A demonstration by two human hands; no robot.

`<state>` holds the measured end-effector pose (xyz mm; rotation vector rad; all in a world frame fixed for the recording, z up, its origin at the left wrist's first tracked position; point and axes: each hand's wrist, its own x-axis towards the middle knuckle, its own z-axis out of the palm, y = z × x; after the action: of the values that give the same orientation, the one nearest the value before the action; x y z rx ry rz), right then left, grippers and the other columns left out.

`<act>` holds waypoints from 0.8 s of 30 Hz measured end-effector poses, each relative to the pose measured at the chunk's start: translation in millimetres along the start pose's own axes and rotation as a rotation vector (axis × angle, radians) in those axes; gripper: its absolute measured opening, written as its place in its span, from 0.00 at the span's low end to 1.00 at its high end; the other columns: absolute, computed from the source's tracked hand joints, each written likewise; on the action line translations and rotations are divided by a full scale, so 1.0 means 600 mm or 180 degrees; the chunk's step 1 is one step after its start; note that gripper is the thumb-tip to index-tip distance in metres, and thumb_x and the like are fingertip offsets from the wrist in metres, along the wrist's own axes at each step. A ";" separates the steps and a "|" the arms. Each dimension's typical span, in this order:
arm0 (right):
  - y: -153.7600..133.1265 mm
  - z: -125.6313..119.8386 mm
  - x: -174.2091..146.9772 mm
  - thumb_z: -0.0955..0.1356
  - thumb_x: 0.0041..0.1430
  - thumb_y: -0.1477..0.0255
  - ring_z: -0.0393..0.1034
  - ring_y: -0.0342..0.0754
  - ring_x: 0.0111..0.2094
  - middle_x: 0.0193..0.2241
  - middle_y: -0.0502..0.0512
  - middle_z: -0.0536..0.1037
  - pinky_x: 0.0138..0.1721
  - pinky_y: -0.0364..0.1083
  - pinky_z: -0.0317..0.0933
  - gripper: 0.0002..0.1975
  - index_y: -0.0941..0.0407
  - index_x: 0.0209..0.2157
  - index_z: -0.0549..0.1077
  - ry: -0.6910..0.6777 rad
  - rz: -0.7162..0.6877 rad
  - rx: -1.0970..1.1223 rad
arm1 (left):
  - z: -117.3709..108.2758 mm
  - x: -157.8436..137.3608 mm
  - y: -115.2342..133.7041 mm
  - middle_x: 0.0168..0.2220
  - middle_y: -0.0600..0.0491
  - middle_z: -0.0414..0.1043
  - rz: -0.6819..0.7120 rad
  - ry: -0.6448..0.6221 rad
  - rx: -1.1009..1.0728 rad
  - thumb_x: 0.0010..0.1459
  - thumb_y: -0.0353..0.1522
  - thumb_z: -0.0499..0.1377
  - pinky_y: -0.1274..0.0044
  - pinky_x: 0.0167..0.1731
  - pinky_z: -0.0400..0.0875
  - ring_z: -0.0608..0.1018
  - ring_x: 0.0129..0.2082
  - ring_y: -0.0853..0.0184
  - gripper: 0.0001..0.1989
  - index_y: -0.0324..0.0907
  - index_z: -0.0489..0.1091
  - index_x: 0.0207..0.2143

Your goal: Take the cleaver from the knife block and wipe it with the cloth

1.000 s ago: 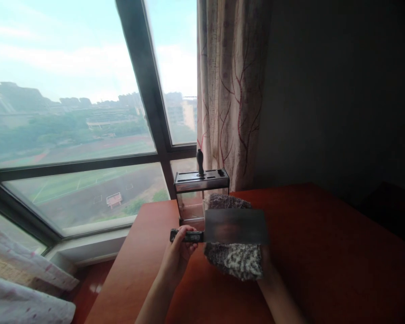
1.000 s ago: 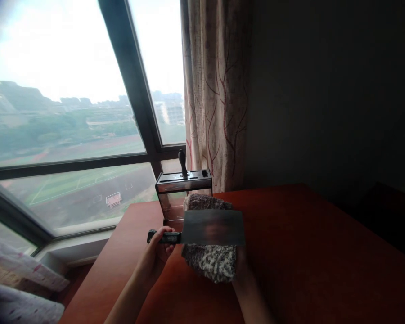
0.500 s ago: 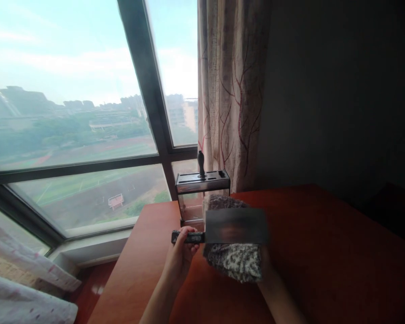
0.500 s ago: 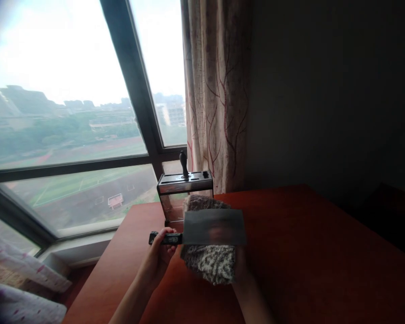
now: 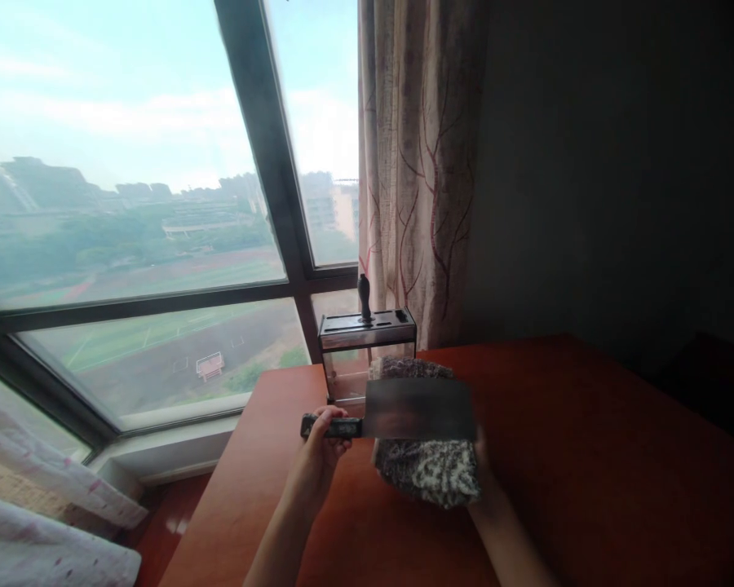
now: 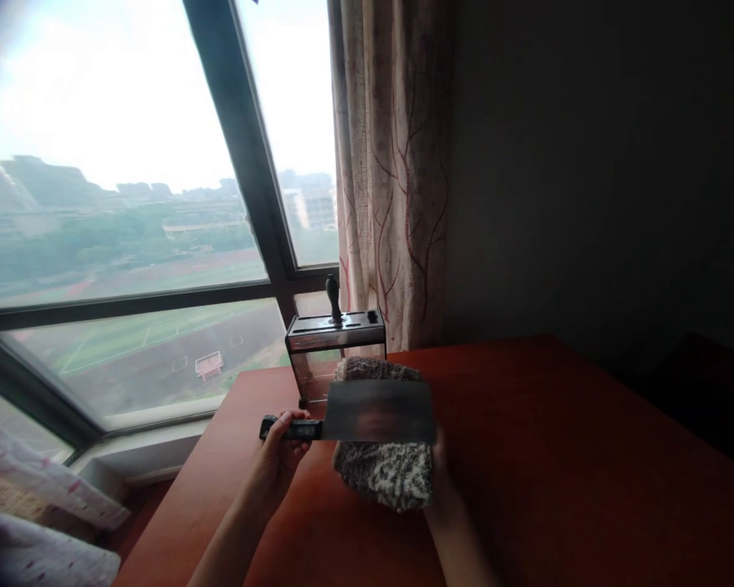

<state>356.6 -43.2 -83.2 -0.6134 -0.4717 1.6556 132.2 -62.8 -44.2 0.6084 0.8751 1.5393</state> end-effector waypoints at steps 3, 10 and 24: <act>-0.027 0.004 0.002 0.66 0.51 0.55 0.76 0.58 0.39 0.31 0.55 0.82 0.45 0.58 0.67 0.19 0.53 0.37 0.77 -0.0079 0.0283 0.0268 | -0.006 0.004 0.013 0.31 0.56 0.72 0.0157 0.0168 0.0052 0.47 0.33 0.66 0.83 0.23 0.68 0.73 0.26 0.73 0.09 0.39 0.70 0.30; -0.051 0.001 0.002 0.66 0.52 0.62 0.77 0.58 0.37 0.33 0.55 0.82 0.42 0.58 0.69 0.17 0.54 0.42 0.76 0.0023 0.0221 0.0511 | -0.012 0.009 0.017 0.30 0.56 0.73 0.0286 0.0236 0.0085 0.43 0.31 0.67 0.82 0.23 0.68 0.73 0.25 0.72 0.10 0.40 0.71 0.30; -0.039 0.014 -0.003 0.68 0.54 0.63 0.77 0.57 0.39 0.39 0.57 0.81 0.42 0.57 0.69 0.18 0.56 0.45 0.73 -0.0097 0.0383 0.0538 | -0.006 -0.010 0.000 0.33 0.53 0.72 -0.0232 -0.0358 -0.0523 0.49 0.38 0.65 0.83 0.25 0.66 0.71 0.26 0.73 0.14 0.39 0.74 0.36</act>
<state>369.1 -40.9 -62.0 -0.4997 -0.3175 1.8002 130.5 -69.3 -45.6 0.5325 0.6712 1.4798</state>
